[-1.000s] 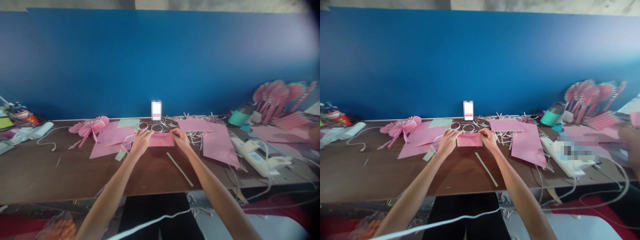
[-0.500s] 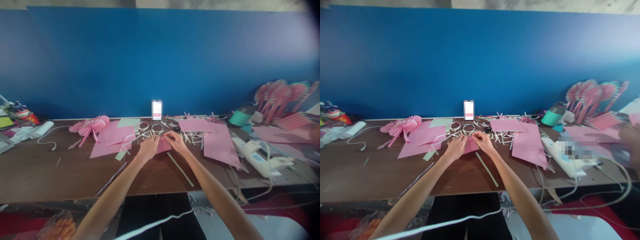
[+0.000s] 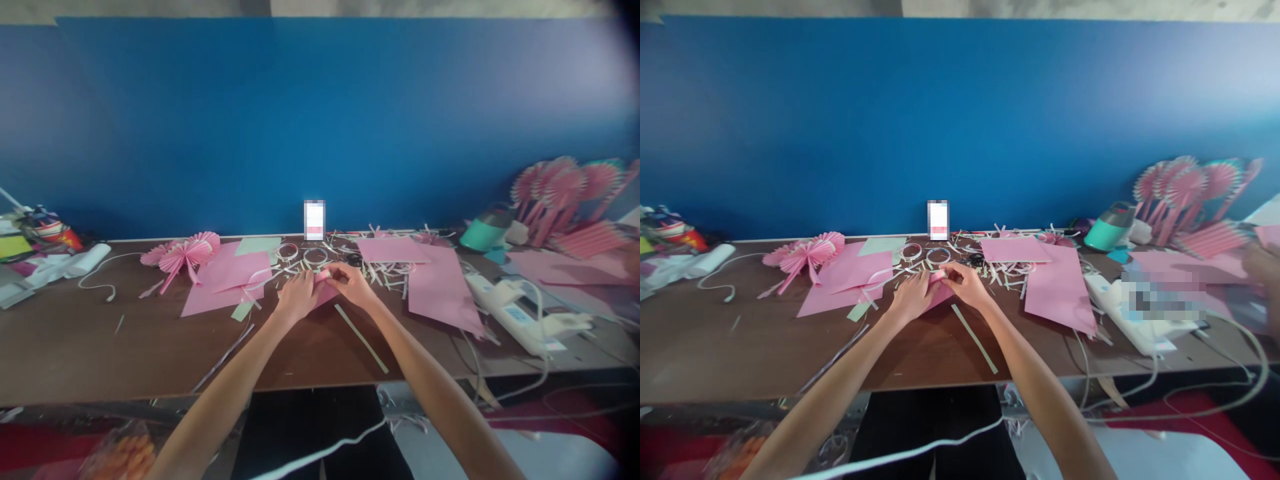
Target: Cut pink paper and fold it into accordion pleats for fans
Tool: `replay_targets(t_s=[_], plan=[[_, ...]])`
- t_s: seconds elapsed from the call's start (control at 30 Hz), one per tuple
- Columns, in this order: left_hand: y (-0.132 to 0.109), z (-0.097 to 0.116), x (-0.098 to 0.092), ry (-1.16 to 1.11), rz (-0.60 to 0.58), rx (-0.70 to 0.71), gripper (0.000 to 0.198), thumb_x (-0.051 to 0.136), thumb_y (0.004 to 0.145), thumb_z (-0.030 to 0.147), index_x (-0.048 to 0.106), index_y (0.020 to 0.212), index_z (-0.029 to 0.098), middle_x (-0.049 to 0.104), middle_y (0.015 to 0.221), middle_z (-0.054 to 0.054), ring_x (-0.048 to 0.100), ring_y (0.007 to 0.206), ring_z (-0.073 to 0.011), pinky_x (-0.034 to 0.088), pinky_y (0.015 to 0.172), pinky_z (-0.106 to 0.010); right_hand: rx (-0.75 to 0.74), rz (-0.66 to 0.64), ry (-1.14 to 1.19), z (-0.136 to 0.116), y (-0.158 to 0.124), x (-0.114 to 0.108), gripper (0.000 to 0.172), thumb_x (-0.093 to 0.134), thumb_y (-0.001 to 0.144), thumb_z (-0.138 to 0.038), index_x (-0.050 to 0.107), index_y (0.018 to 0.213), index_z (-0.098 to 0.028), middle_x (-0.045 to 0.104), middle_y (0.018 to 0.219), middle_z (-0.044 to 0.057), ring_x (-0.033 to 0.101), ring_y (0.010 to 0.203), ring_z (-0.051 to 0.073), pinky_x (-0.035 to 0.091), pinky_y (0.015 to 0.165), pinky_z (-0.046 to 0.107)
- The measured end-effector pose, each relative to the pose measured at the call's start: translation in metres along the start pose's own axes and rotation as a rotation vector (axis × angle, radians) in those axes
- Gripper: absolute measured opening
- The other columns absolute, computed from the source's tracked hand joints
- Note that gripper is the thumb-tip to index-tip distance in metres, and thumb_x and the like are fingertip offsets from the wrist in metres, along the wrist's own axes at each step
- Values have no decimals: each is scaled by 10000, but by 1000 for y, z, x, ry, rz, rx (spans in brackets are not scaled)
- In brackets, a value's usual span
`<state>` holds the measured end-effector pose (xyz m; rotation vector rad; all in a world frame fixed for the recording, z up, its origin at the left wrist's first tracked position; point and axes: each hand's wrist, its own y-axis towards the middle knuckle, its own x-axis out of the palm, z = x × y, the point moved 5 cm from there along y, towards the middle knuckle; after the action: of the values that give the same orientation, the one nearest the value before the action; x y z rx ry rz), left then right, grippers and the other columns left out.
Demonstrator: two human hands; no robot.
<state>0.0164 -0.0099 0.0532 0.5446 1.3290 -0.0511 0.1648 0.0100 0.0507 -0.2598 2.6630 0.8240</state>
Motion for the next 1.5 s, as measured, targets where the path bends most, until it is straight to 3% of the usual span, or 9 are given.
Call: replay_targets(t_s=[0.33, 0.53, 0.67, 0.8, 0.97, 1.13, 1.23, 1.33, 1.5], plan=[[0, -5, 0, -72, -177, 46, 444, 204, 936, 473, 532, 1042, 193, 660, 930, -100, 643, 811, -265, 455, 690, -338, -110, -12, -116, -19, 0, -4, 228, 586, 822, -387, 674, 976, -243, 652, 908, 59, 589, 829, 197, 448, 749, 316], [-2, -4, 2, -84, -222, 99, 402, 234, 937, 463, 422, 1176, 199, 670, 907, -87, 654, 763, -251, 449, 656, -303, -142, 13, -100, -17, 1, -6, 196, 600, 809, -396, 665, 842, -214, 615, 860, 60, 570, 804, 187, 445, 710, 307], [-1, -10, -1, -85, -193, 105, 344, 271, 935, 446, 421, 1138, 212, 664, 924, -77, 649, 782, -256, 440, 643, -297, -65, 47, -89, -11, 2, -12, 215, 557, 828, -405, 629, 839, -202, 616, 882, 55, 563, 771, 172, 439, 668, 286], [2, -21, -3, -81, -151, 100, 325, 283, 933, 450, 452, 1076, 213, 656, 917, -81, 641, 786, -250, 433, 645, -296, 51, 107, -58, -5, 0, -21, 228, 537, 831, -414, 599, 831, -195, 594, 734, 14, 529, 655, 143, 409, 595, 257], [3, -30, 5, -178, -208, 141, 258, 295, 937, 351, 483, 1043, 209, 648, 910, -84, 629, 763, -226, 430, 641, -287, 81, 145, 23, -2, -1, -29, 264, 552, 809, -446, 580, 782, -185, 532, 667, 2, 466, 593, 123, 373, 539, 242], [-2, -37, 12, -304, -301, 149, 277, 310, 885, 175, 479, 1101, 212, 658, 845, -53, 622, 701, -179, 441, 617, -255, 113, 285, 74, 9, 0, -41, 251, 560, 805, -442, 571, 781, -192, 493, 664, -11, 428, 581, 113, 352, 525, 233], [-4, -30, 13, -430, -360, 183, 280, 268, 917, 217, 504, 1066, 214, 676, 872, -44, 639, 759, -169, 466, 661, -254, 120, 323, 129, 17, 2, -43, 240, 555, 809, -438, 560, 796, -198, 506, 694, -8, 450, 615, 119, 378, 555, 234], [-4, -24, 13, -487, -362, 185, 357, 238, 947, 341, 507, 1142, 212, 667, 1054, -65, 638, 922, -185, 483, 746, -273, 141, 330, 189, 24, 2, -41, 251, 539, 814, -456, 536, 826, -204, 513, 690, -7, 472, 623, 127, 405, 562, 239], [-4, -26, 21, -521, -378, 162, 531, 308, 922, 459, 387, 1353, 158, 418, 1388, -112, 438, 1252, -214, 413, 966, -328, 150, 339, 178, 26, 1, -43, 268, 555, 801, -468, 538, 829, -202, 528, 668, -9, 492, 606, 129, 407, 546, 235]])
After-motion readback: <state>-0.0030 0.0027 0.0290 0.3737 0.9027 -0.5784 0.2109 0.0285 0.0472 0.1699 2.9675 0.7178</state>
